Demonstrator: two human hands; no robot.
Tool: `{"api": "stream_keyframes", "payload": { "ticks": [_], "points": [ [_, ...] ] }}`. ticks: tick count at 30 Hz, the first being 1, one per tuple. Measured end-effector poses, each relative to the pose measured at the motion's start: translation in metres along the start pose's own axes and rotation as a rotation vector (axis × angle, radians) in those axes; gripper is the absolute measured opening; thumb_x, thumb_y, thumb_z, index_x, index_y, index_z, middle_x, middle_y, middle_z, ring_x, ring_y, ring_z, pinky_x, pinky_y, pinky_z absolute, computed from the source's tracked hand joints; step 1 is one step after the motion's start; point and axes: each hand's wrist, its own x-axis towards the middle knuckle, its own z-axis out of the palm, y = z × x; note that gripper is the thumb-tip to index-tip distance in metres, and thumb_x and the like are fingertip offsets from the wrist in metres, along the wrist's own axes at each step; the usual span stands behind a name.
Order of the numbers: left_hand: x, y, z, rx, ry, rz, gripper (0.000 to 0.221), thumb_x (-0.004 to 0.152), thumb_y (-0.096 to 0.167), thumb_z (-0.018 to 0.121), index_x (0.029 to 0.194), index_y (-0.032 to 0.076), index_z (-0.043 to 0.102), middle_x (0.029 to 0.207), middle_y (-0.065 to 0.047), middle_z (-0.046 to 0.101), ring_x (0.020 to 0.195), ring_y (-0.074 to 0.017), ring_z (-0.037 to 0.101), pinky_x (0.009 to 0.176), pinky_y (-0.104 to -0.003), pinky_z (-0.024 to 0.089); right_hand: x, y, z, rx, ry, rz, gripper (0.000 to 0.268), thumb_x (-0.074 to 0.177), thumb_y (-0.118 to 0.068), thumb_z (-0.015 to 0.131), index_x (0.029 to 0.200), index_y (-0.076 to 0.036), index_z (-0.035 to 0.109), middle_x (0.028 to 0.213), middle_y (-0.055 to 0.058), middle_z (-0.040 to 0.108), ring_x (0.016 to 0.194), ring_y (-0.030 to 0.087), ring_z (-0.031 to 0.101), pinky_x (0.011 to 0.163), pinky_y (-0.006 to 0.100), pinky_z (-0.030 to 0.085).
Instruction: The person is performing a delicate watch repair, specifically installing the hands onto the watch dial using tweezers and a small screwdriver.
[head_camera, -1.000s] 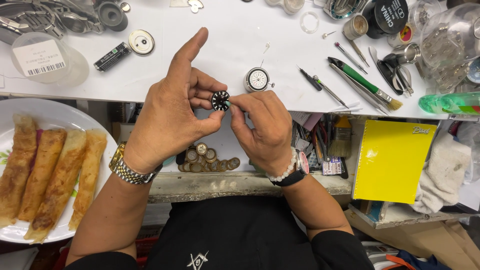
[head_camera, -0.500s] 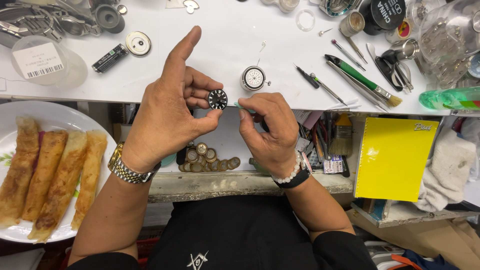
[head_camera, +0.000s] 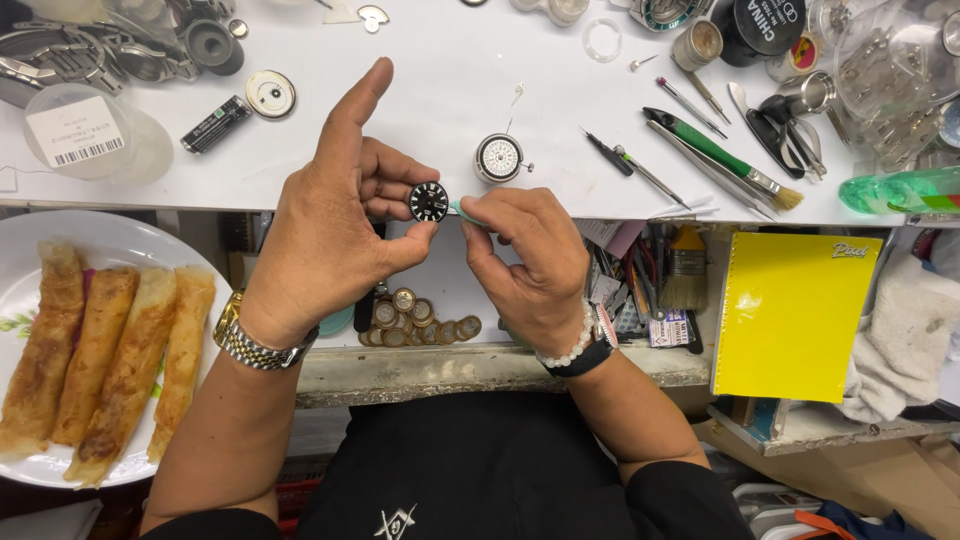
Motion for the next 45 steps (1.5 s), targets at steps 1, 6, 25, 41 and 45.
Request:
{"api": "stream_keyframes", "payload": {
  "ticks": [1, 6, 25, 41, 45],
  "points": [
    [0.000, 0.000, 0.000, -0.004, 0.000, 0.000, 0.103, 0.082, 0.003, 0.079, 0.161, 0.018, 0.015, 0.110, -0.006, 0.076, 0.088, -0.0088, 0.071, 0.088, -0.020, 0.060, 0.001, 0.000, 0.001, -0.009, 0.004, -0.025, 0.027, 0.095, 0.012, 0.074, 0.116, -0.004, 0.067, 0.103, 0.013, 0.069, 0.087, 0.024, 0.064, 0.075, 0.032, 0.054],
    [0.001, 0.000, -0.001, -0.008, -0.005, -0.006, 0.103, 0.081, 0.004, 0.078, 0.161, 0.019, 0.015, 0.110, -0.006, 0.076, 0.091, -0.0095, 0.073, 0.090, -0.021, 0.061, 0.000, 0.001, 0.007, -0.069, 0.014, -0.044, 0.029, 0.096, 0.008, 0.077, 0.119, -0.008, 0.068, 0.100, 0.010, 0.067, 0.088, 0.025, 0.064, 0.079, 0.036, 0.054],
    [0.001, -0.006, -0.002, 0.013, -0.005, 0.044, 0.102, 0.082, 0.004, 0.077, 0.162, 0.018, 0.015, 0.110, -0.005, 0.076, 0.086, -0.0089, 0.070, 0.090, -0.021, 0.061, 0.004, 0.002, 0.010, -0.069, 0.014, -0.027, 0.028, 0.095, 0.009, 0.077, 0.118, -0.006, 0.070, 0.100, 0.012, 0.066, 0.088, 0.024, 0.065, 0.077, 0.034, 0.057],
    [0.000, -0.007, -0.001, 0.022, -0.001, 0.060, 0.102, 0.082, 0.003, 0.078, 0.162, 0.019, 0.015, 0.109, -0.005, 0.076, 0.088, -0.0093, 0.072, 0.090, -0.021, 0.062, 0.007, -0.002, 0.010, -0.100, -0.005, -0.036, 0.025, 0.097, 0.007, 0.076, 0.117, -0.006, 0.071, 0.099, 0.011, 0.065, 0.088, 0.024, 0.065, 0.077, 0.034, 0.056],
    [0.000, -0.008, -0.001, 0.018, -0.001, 0.058, 0.102, 0.082, 0.004, 0.078, 0.161, 0.020, 0.016, 0.109, -0.005, 0.076, 0.089, -0.0093, 0.072, 0.091, -0.021, 0.062, 0.010, -0.004, 0.010, -0.162, -0.038, -0.073, 0.024, 0.095, 0.008, 0.074, 0.113, -0.007, 0.071, 0.095, 0.009, 0.064, 0.085, 0.025, 0.063, 0.074, 0.036, 0.053]
  ]
}}
